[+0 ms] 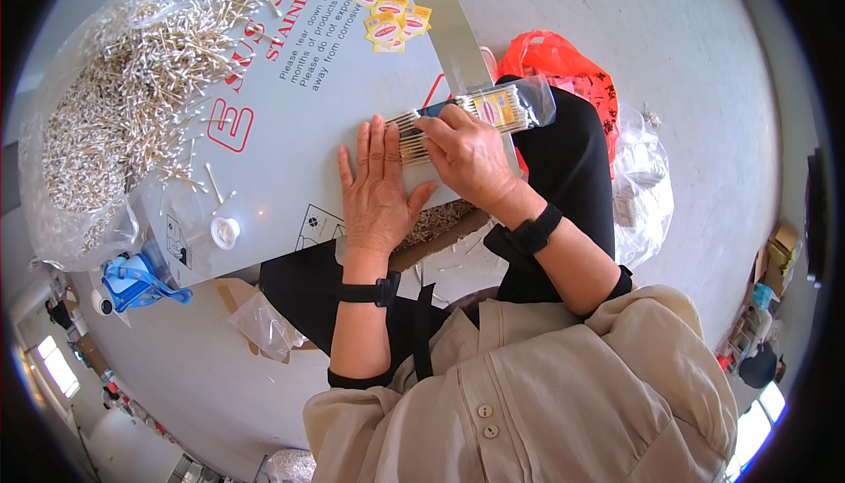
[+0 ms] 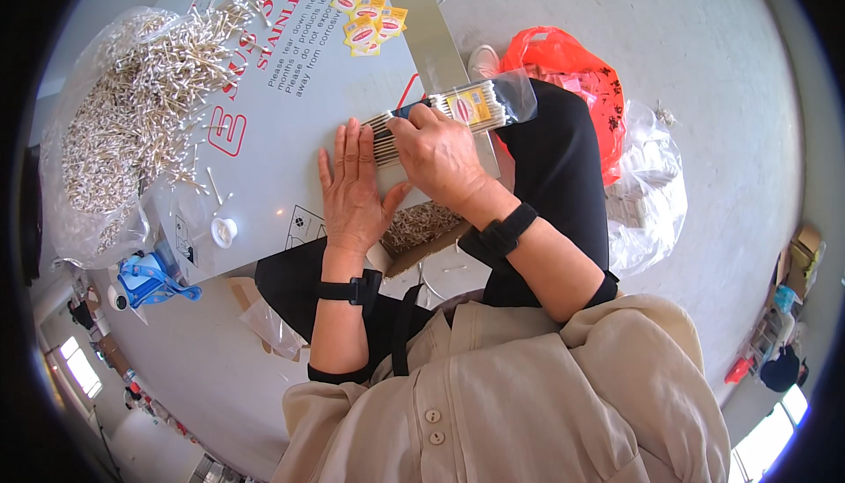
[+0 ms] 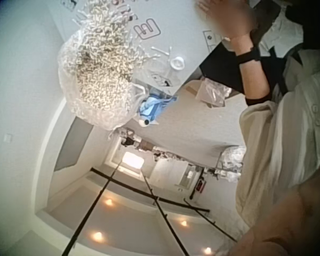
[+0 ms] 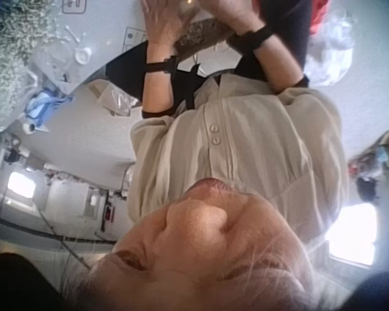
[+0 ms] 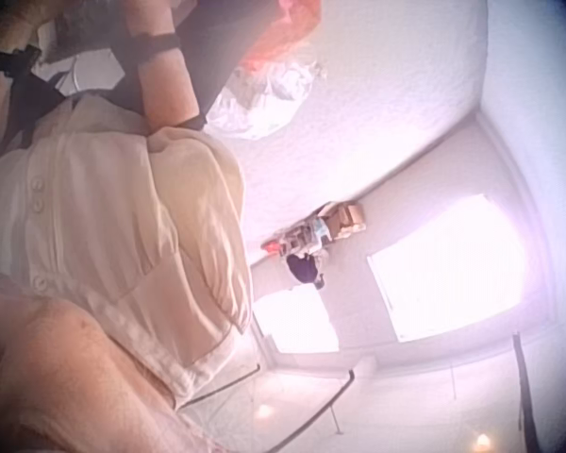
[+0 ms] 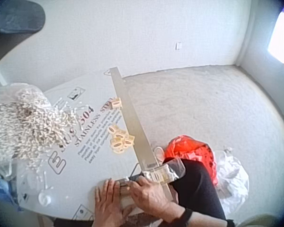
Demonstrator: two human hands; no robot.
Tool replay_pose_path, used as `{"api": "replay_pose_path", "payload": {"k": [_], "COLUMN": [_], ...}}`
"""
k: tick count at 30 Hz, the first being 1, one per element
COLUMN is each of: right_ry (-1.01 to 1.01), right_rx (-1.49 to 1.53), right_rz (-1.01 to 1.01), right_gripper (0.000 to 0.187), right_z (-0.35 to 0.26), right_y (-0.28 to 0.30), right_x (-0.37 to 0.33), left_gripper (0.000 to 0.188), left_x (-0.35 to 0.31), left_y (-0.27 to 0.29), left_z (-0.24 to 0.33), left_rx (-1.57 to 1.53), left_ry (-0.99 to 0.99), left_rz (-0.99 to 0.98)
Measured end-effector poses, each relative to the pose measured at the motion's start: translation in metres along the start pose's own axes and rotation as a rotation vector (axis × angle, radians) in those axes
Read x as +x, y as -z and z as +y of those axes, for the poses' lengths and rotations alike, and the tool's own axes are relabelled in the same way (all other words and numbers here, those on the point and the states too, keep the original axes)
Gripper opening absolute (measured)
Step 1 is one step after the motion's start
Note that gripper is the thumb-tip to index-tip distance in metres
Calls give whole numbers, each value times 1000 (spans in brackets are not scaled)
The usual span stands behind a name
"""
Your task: Packing cotton swabs into small plastic bags and sealing them with stickers.
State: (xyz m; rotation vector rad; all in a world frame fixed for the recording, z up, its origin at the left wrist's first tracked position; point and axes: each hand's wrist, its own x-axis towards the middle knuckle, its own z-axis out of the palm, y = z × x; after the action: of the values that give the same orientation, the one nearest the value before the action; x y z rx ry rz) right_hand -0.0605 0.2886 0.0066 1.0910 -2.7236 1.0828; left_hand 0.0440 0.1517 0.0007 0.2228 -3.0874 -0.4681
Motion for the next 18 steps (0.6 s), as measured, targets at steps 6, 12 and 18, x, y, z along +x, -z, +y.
{"api": "replay_pose_path", "payload": {"k": [6, 12, 18], "right_ry": [12, 59, 253], "right_rx": [-55, 39, -123], "right_rz": [-49, -160, -217], "right_gripper": [20, 41, 57], "right_z": [2, 4, 10], "right_y": [-3, 8, 13], "right_x": [0, 3, 10], "left_gripper": [95, 91, 85], "left_x": [0, -1, 0], "left_y": [1, -1, -1], "left_z": [0, -2, -1], "left_rx": [5, 1, 34], "left_ry": [-4, -6, 5], "left_rz": [0, 9, -13]}}
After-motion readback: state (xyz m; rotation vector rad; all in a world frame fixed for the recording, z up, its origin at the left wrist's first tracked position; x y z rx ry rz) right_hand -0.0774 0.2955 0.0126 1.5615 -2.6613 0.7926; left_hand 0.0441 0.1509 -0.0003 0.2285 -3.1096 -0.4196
